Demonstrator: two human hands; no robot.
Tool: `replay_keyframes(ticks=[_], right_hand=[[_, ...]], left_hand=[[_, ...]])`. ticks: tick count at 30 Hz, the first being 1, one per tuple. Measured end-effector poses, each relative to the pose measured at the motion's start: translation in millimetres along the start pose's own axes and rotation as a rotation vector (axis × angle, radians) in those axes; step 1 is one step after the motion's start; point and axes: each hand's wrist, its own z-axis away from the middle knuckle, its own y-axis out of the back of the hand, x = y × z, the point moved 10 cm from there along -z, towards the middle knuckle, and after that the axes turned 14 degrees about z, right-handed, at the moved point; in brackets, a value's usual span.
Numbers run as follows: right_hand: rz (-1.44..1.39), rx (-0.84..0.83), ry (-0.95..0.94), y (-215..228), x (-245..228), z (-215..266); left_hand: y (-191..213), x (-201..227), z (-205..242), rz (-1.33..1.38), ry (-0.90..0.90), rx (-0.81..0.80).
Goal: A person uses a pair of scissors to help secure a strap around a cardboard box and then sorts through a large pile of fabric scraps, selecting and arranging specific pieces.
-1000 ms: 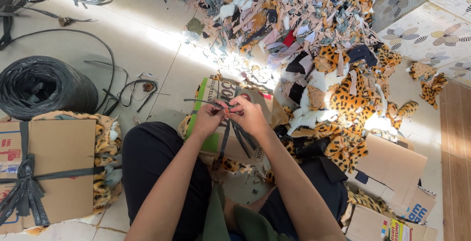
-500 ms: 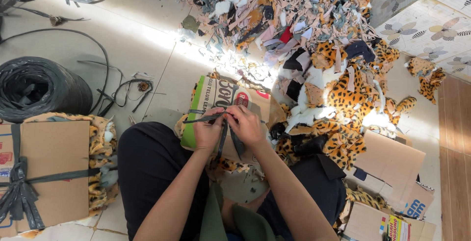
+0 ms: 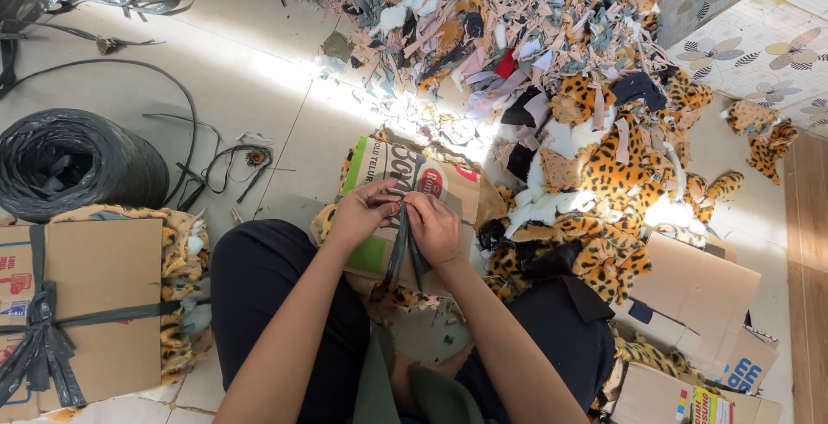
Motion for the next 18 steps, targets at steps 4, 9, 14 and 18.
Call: replay_keyframes(ticks=[4, 9, 14, 18], right_hand=[[-0.006, -0.005, -0.014, -8, 8, 7], [-0.21, -0.043, -0.001, 9, -2, -1], [-0.215, -0.022, 0.006, 34, -16, 1], [-0.336, -0.032, -0.141, 35, 1, 1]], left_hand=[[-1, 5, 0, -0.002, 0.08, -0.04], [-1, 7, 1, -0.002, 0.087, -0.056], [1, 0, -5, 0.039, 0.065, -0.005], [-7, 22, 1, -0.082, 0.005, 0.01]])
